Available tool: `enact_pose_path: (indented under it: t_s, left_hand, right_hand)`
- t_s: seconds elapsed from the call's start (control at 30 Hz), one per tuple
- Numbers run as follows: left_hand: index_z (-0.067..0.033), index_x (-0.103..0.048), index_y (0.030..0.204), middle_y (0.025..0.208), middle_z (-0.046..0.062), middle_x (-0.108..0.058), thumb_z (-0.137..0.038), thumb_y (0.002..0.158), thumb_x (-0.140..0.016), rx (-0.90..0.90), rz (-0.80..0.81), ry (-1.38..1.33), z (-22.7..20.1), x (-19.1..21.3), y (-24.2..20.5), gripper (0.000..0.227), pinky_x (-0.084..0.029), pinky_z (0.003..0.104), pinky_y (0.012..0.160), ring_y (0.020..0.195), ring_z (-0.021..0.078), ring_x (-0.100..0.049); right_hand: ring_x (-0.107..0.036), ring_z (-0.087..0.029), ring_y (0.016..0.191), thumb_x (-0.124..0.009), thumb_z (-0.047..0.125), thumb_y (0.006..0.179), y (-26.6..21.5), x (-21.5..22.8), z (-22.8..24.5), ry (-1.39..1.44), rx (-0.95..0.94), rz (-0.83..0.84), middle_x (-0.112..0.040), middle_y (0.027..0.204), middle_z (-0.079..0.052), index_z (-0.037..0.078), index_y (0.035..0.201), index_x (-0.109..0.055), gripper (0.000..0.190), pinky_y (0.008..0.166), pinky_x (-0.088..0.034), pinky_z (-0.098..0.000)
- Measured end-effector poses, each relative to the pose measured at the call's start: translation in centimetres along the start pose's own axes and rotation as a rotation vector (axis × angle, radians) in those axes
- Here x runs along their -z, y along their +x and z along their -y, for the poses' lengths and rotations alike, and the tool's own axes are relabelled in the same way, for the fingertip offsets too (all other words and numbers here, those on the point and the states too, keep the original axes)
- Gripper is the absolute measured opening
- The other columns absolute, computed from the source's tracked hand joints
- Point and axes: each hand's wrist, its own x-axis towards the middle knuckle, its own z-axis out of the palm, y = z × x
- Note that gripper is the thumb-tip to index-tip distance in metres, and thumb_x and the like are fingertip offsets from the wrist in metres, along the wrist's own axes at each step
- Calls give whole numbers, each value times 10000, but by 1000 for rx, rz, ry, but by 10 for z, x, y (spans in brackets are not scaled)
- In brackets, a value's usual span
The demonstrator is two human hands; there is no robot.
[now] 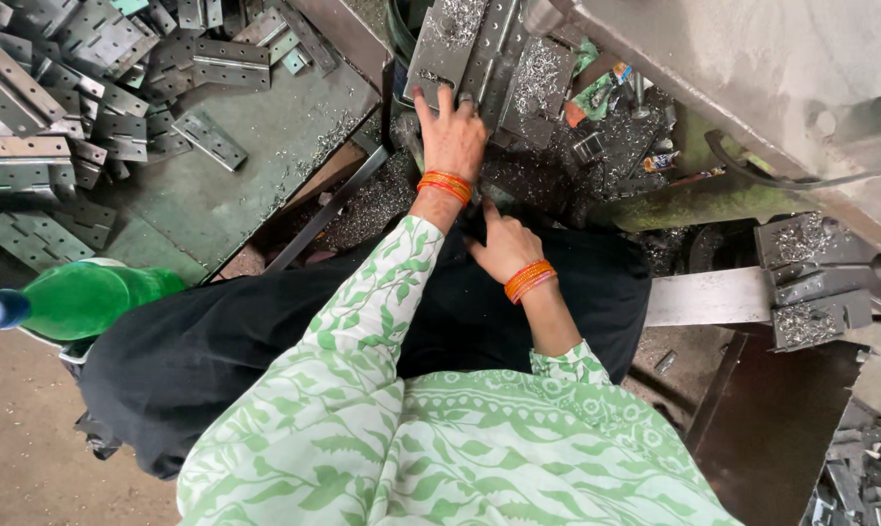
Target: The person repeatedly picks up small metal brackets from a pile, places them into a press machine, and operates the lever to process them. After each press cycle, the person removes the processed bracket and places it into a separate pile. The person handles the brackets one at a time throughout the clip.
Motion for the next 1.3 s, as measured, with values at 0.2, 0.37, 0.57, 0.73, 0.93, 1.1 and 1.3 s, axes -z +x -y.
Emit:
enact_pose_path:
  t_s: [0.2,0.37,0.57,0.73,0.93,1.1,1.3]
  left_hand:
    - [-162,-820,943,1110,46,-710,-236,899,-633,19,51,-42,-5,-9,26,206,-228,732,1109,1311,381,-426]
    - [-150,-811,978,1190,47,-687,-217,885,-642,-1,67,-30,-2,-12,23,205,-217,741,1122,1340,377,-409]
    - [-131,-794,1054,1324,34,-645,-201,894,-679,-39,-25,-46,4,-18,11,209,-205,745,1141,1389,353,-385]
    - [-124,-785,1038,1310,28,-646,-190,863,-666,-62,71,-8,9,-20,17,221,-203,743,1115,1388,354,-374]
    - [-120,-786,1059,1292,20,-659,-185,904,-623,-42,12,-75,8,-23,18,233,-196,752,1137,1374,345,-380]
    - [-93,-777,1073,1300,42,-652,-192,900,-621,-73,-111,-89,12,-29,10,254,-218,729,1124,1363,358,-386]
    - [-104,-768,1130,1258,29,-651,-178,908,-625,-72,-103,-143,15,-36,5,274,-289,694,1083,1341,309,-422]
  right_hand:
    - [-693,-461,988,-711,449,879,4,-14,-10,-12,2,-43,-693,1135,-265,135,1586,-310,872,854,-566,-553]
    - [-694,-452,971,-728,390,858,-12,-87,-19,174,9,-222,-690,1156,-238,166,1601,-286,893,818,-574,-540]
    - [-680,-461,995,-737,361,829,-5,-98,-32,231,19,-181,-690,1148,-244,128,1604,-268,935,818,-561,-554]
    - [-675,-469,1031,-737,400,869,5,-41,-27,123,87,-127,-701,1123,-273,83,1556,-363,844,852,-557,-562]
    - [-686,-454,1037,-723,412,904,8,-48,-27,66,13,-94,-703,1162,-260,102,1573,-337,832,851,-562,-564]
    - [-695,-454,999,-741,356,876,2,-150,-37,246,65,-334,-700,1226,-220,188,1625,-242,916,826,-575,-547]
    - [-678,-471,1034,-752,323,867,4,-142,-47,312,122,-261,-673,1259,-259,166,1638,-202,960,823,-568,-550]
